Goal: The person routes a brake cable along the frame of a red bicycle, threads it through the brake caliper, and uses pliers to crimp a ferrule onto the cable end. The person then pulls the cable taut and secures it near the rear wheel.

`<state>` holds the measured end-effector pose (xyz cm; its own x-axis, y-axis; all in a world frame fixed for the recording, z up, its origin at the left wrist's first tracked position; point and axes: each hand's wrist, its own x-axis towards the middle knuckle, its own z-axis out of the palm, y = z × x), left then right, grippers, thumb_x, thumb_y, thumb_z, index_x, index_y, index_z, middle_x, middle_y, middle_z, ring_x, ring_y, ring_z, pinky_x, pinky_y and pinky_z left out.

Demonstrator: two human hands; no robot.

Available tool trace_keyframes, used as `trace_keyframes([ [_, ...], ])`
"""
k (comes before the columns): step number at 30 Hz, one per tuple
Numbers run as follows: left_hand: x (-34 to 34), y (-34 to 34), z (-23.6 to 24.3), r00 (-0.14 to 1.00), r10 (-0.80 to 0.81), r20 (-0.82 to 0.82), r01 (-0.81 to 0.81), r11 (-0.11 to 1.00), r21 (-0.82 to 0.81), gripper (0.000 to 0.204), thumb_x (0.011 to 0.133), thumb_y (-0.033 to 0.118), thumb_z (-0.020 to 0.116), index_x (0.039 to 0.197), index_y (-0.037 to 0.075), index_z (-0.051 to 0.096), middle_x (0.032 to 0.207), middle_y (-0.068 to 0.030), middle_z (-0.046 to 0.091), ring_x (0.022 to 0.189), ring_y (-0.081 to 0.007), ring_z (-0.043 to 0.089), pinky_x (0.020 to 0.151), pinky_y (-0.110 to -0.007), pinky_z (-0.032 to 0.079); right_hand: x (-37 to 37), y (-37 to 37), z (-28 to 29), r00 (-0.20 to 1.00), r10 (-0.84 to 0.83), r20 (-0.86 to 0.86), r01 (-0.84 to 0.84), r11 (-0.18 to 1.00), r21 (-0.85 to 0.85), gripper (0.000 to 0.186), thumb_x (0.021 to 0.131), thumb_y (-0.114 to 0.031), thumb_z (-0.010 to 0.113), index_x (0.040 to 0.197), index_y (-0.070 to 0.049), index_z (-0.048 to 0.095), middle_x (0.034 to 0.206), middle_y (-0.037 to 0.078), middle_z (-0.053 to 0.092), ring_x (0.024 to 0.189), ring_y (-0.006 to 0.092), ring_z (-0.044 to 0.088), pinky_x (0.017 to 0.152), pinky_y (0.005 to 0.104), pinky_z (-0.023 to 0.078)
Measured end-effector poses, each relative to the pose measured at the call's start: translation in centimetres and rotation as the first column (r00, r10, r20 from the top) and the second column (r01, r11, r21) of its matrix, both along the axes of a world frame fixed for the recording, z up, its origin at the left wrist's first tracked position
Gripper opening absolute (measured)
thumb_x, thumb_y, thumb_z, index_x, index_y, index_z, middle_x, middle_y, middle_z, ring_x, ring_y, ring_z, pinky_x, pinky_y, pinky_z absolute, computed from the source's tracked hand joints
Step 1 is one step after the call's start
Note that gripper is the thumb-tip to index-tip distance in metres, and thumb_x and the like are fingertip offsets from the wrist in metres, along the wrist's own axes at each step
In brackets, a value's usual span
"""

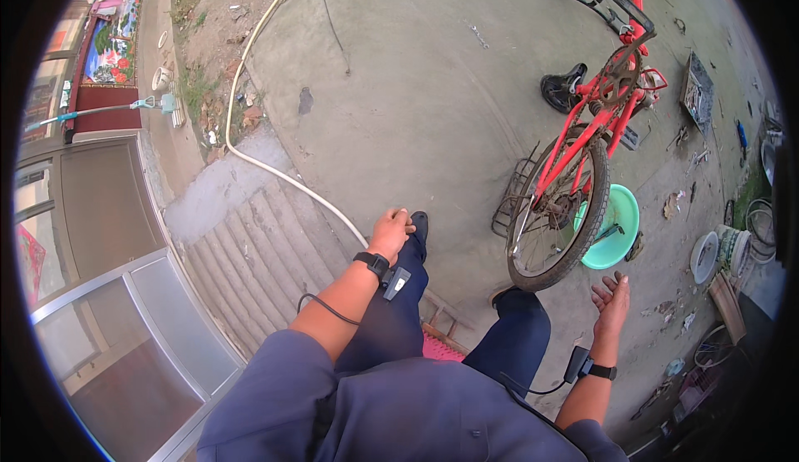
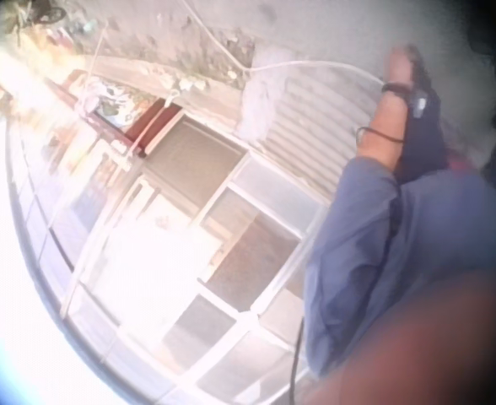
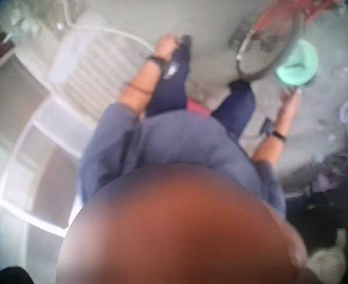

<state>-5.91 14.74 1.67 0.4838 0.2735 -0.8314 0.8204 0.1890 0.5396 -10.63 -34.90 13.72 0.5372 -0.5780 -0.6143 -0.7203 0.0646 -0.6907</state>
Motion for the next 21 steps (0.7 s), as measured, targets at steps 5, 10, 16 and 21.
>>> trace_keyframes([
  [5, 1.4, 10.6, 7.2, 0.999, 0.040, 0.015, -0.041, 0.998, 0.053, 0.029, 0.105, 0.029, 0.055, 0.115, 0.003, 0.062, 0.092, -0.0054, 0.064, 0.080, -0.0157, 0.067, 0.066, -0.030, 0.048, 7.7, 6.5, 9.8, 0.988, 0.129, 0.086, -0.129, 0.992, -0.009, 0.063, 0.107, -0.053, 0.051, 0.147, -0.004, 0.049, 0.126, 0.014, 0.064, 0.095, 0.0199, 0.069, 0.075, 0.0302, 0.054],
  [10, -0.4, 19.9, 12.5, 0.976, 0.218, 0.003, -0.217, 0.970, 0.108, 0.029, 0.104, 0.028, 0.055, 0.116, 0.002, 0.060, 0.097, -0.0078, 0.065, 0.082, -0.0173, 0.068, 0.064, -0.029, 0.048, 16.5, 15.7, 13.5, 0.943, 0.285, 0.171, -0.298, 0.953, 0.060, 0.057, 0.108, -0.049, 0.051, 0.144, -0.005, 0.051, 0.118, 0.011, 0.068, 0.089, 0.0173, 0.073, 0.070, 0.0259, 0.056],
  [16, -3.0, 24.8, 16.8, 0.944, 0.319, -0.084, -0.306, 0.942, 0.134, 0.031, 0.103, 0.029, 0.055, 0.118, 0.002, 0.059, 0.095, -0.0072, 0.065, 0.081, -0.0175, 0.068, 0.063, -0.030, 0.048, 23.1, 23.8, 14.0, 0.860, 0.464, 0.212, -0.497, 0.856, 0.142, 0.056, 0.108, -0.047, 0.052, 0.143, -0.004, 0.051, 0.119, 0.013, 0.068, 0.089, 0.0177, 0.072, 0.069, 0.0262, 0.055],
  [21, -0.4, 26.6, 19.0, 0.947, 0.307, -0.090, -0.291, 0.944, 0.156, 0.033, 0.103, 0.030, 0.056, 0.120, 0.002, 0.059, 0.096, -0.0074, 0.066, 0.083, -0.0177, 0.069, 0.064, -0.030, 0.049, 27.6, 26.4, 12.9, 0.870, 0.473, 0.143, -0.491, 0.859, 0.146, 0.057, 0.106, -0.047, 0.056, 0.142, -0.004, 0.051, 0.119, 0.013, 0.067, 0.087, 0.0192, 0.071, 0.067, 0.0272, 0.054],
])
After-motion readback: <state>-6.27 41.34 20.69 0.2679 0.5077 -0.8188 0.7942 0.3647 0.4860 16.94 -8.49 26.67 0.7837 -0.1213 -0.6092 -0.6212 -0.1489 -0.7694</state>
